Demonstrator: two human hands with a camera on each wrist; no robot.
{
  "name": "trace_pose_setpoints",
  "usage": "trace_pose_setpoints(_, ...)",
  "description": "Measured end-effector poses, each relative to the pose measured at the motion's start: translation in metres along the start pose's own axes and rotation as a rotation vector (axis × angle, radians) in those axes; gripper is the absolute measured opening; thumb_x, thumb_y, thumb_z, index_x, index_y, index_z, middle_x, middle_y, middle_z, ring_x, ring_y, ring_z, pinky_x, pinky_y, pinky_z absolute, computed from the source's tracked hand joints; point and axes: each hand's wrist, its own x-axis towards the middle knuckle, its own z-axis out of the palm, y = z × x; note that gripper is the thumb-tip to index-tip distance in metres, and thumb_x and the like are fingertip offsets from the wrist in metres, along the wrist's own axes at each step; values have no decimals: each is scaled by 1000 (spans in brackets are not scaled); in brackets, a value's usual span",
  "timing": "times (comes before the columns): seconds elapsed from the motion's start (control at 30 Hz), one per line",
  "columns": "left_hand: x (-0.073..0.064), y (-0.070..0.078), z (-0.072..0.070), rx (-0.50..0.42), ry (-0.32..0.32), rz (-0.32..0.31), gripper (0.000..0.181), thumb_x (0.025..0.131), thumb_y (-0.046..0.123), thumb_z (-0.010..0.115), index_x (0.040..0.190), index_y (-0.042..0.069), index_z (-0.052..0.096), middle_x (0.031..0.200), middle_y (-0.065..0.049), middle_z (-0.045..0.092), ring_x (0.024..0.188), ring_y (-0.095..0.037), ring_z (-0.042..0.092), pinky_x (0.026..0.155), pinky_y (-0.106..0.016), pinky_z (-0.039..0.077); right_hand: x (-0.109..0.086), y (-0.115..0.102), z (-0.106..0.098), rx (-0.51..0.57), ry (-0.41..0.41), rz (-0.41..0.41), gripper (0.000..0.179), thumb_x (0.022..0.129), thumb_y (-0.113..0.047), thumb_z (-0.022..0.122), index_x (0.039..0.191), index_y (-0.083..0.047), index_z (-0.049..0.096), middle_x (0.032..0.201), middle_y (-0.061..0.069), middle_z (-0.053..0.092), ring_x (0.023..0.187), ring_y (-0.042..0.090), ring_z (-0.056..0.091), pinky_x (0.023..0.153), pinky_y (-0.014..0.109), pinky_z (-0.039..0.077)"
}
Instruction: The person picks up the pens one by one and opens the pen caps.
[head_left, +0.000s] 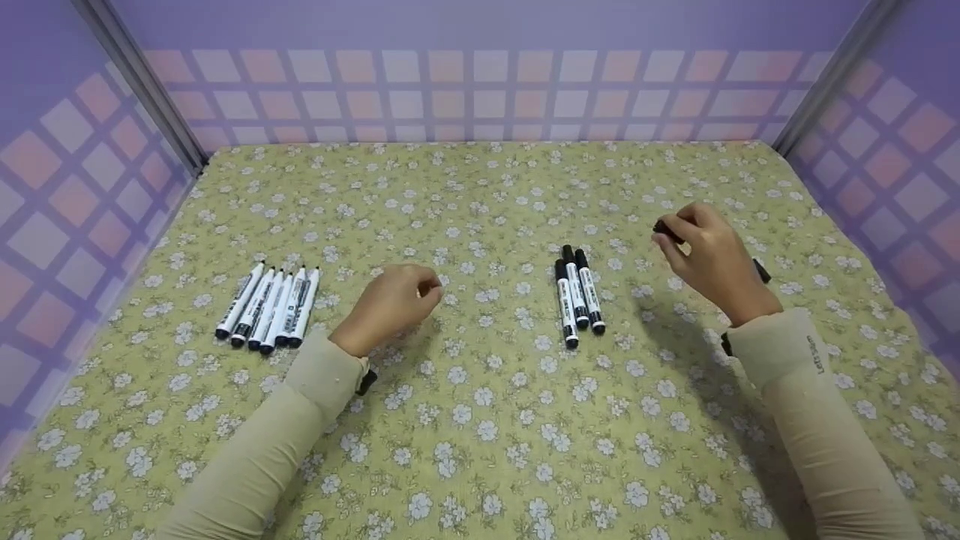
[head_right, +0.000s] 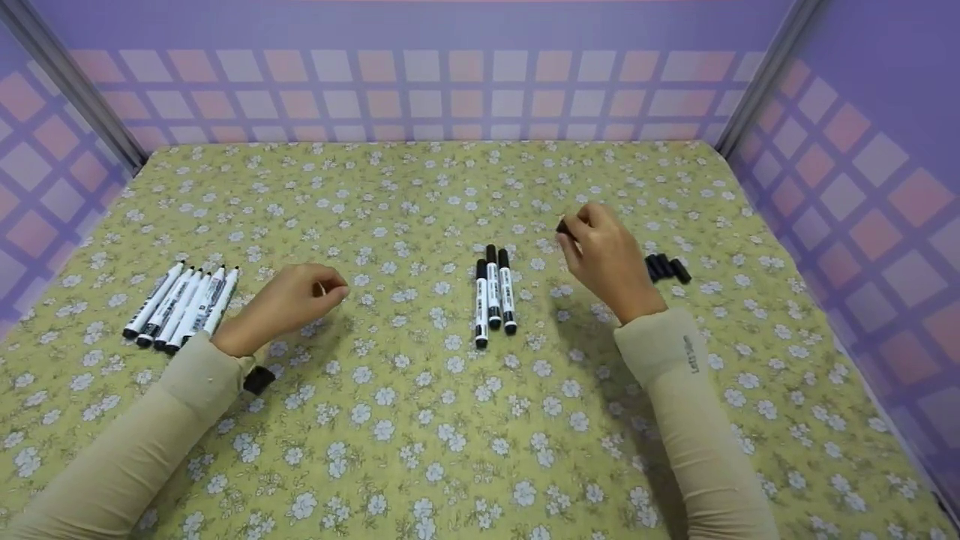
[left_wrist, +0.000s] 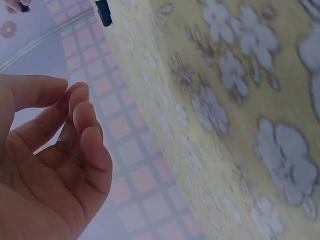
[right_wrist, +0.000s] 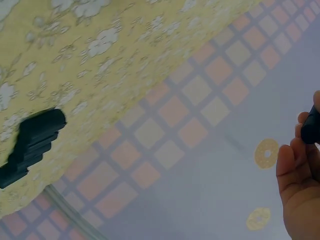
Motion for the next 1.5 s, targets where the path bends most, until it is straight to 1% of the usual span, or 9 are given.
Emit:
trace_pose_setpoints(0.13, 0, 6, 4, -20, -19, 7, 22, 98, 20, 54, 98, 8, 72, 90, -3, 66, 68, -17, 54, 63, -33, 45, -6, 10, -3, 35, -44, 108, 27, 90, -7, 65, 114, 7, 66, 96, 22, 53, 80, 31, 58, 64, 43, 47)
trace_pose_setpoints(0.37, 1, 13, 11, -39, -49, 24, 22, 97, 18, 55, 101, 7, 73, 91, -4, 67, 69, -16, 55, 64, -33, 46, -12, 26, -9, 101, -261, 382, 32, 94, -12, 61, 119, 7, 63, 101, 22, 53, 84, 34, 57, 68, 48, 49)
trace_pose_setpoints(0.47, 1, 14, 14, -44, -65, 27, 22, 97, 19, 54, 101, 7, 73, 90, -3, 67, 68, -16, 54, 63, -32, 45, -15, 34, -9, 109, -334, 446, 32, 95, -12, 60, 120, 9, 62, 101, 25, 53, 84, 37, 58, 70, 51, 50)
trace_pose_setpoints(0.53, 1, 14, 16, -50, -74, 26, 22, 97, 20, 54, 100, 8, 73, 89, -2, 67, 69, -16, 54, 63, -32, 46, -17, 39, -9, 111, -367, 479, 32, 95, -11, 59, 120, 9, 62, 101, 26, 53, 82, 37, 58, 68, 50, 50)
trace_pose_setpoints(0.77, 0, 15, 18, -63, -86, 22, 23, 97, 20, 54, 100, 8, 73, 89, -1, 67, 72, -16, 57, 65, -32, 48, -22, 53, -6, 97, -436, 526, 27, 93, -6, 60, 114, 10, 65, 96, 29, 56, 75, 33, 55, 61, 41, 45)
trace_pose_setpoints(1.0, -2, 15, 20, -81, -90, 24, 22, 97, 20, 54, 98, 9, 72, 88, 1, 66, 73, -15, 57, 67, -31, 48, -25, 62, -2, 135, -549, 629, 37, 95, -12, 60, 125, 9, 57, 105, 33, 64, 76, 31, 67, 58, 36, 50)
trace_pose_setpoints(1.23, -2, 16, 23, -77, -97, 31, 21, 97, 21, 54, 98, 10, 72, 89, 1, 66, 73, -14, 57, 68, -31, 48, -29, 65, 1, 112, -576, 681, 35, 94, -15, 62, 119, 10, 57, 109, 34, 62, 84, 37, 66, 64, 43, 53)
trace_pose_setpoints(1.4, -2, 16, 23, -92, -106, 18, 21, 96, 19, 54, 96, 10, 72, 88, 0, 67, 72, -14, 56, 66, -31, 48, -31, 66, 3, 98, -592, 676, 36, 94, -13, 61, 119, 12, 56, 112, 37, 59, 93, 45, 63, 73, 51, 52)
trace_pose_setpoints(1.5, -2, 15, 24, -97, -111, 21, 21, 96, 19, 54, 96, 10, 72, 88, 0, 67, 72, -14, 56, 66, -30, 48, -33, 67, 3, 93, -596, 667, 33, 93, -11, 61, 117, 13, 57, 110, 37, 59, 93, 46, 62, 74, 53, 51)
